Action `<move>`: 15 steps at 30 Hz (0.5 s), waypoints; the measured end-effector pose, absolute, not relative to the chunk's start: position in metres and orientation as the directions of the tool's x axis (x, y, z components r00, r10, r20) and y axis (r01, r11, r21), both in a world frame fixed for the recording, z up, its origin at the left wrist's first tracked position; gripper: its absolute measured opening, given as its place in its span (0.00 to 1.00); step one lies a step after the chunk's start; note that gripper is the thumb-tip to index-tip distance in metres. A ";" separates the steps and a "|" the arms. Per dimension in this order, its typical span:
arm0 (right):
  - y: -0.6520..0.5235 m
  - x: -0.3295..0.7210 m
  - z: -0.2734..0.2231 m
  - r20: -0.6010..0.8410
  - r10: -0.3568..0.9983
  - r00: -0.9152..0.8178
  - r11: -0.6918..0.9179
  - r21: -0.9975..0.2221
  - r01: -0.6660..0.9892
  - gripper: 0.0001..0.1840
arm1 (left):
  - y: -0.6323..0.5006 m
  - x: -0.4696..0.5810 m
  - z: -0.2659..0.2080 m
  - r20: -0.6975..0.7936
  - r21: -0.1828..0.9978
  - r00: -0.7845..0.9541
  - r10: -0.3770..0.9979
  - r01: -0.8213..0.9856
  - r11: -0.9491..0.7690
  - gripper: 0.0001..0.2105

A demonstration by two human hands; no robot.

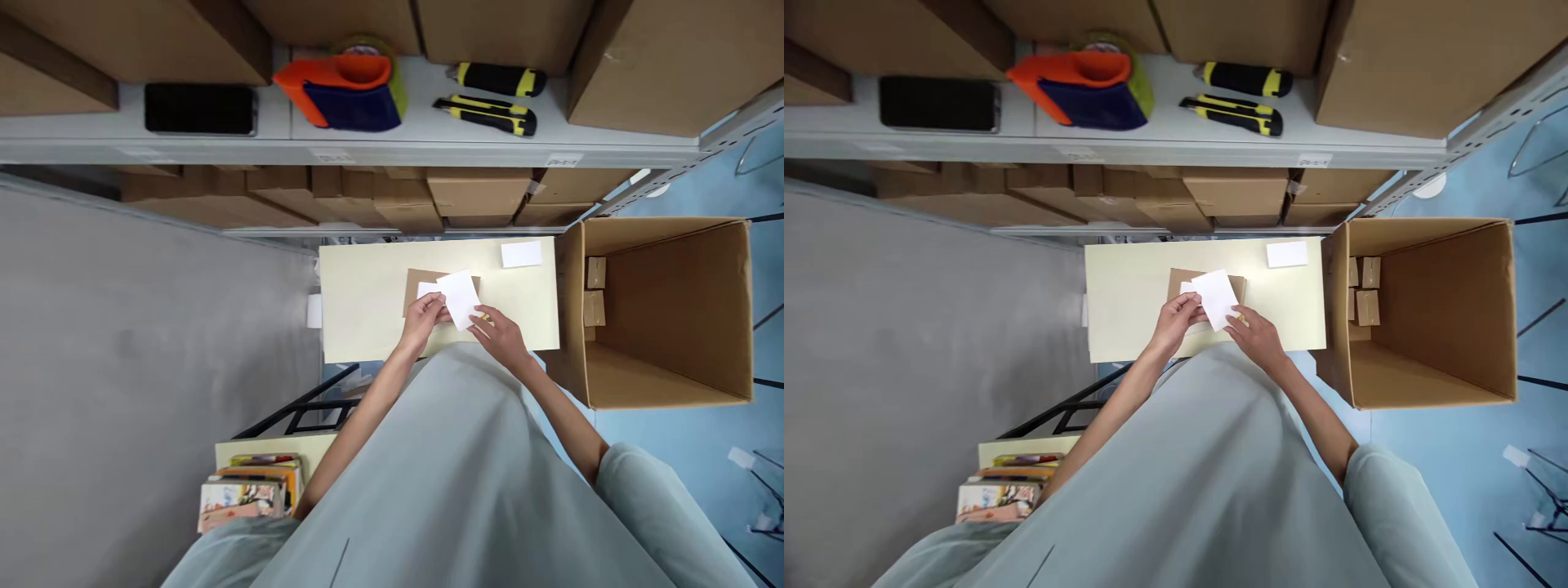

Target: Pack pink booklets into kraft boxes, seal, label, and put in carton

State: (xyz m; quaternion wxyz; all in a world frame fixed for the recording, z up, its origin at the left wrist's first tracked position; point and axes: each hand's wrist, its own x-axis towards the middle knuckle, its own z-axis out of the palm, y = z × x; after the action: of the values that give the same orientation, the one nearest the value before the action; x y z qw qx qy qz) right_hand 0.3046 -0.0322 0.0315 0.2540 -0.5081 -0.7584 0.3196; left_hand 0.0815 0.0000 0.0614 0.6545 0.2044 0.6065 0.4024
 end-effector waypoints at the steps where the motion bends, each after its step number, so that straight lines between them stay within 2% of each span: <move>1: -0.034 0.293 0.036 0.060 0.934 -0.352 0.267 -0.771 0.578 0.11 | -0.005 0.070 0.063 -0.622 0.760 -0.068 0.780 -0.295 0.580 0.28; 5: -0.034 0.245 0.054 0.013 0.976 -0.218 0.112 -0.886 0.449 0.16 | -0.019 0.033 0.071 -0.599 0.767 -0.084 0.797 -0.347 0.540 0.27; 10: -0.032 0.200 0.066 -0.252 0.961 -0.116 -0.206 -0.928 0.312 0.17 | -0.023 -0.009 0.087 -0.564 0.786 -0.010 0.826 -0.314 0.533 0.25; 12: -0.033 0.190 0.075 -0.294 0.948 -0.123 -0.250 -0.925 0.286 0.15 | -0.022 -0.029 0.093 -0.546 0.807 -0.013 0.838 -0.278 0.522 0.24; 15: -0.035 0.181 0.093 -0.288 0.947 -0.142 -0.227 -0.914 0.337 0.11 | -0.017 -0.061 0.098 -0.503 0.851 0.001 0.864 -0.175 0.496 0.21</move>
State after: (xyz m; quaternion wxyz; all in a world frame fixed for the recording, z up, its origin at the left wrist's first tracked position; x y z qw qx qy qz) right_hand 0.1807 -0.0347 0.0926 0.2933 -0.5856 -0.5480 0.5204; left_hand -0.0612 -0.0174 0.0984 0.6419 0.2974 0.5794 0.4047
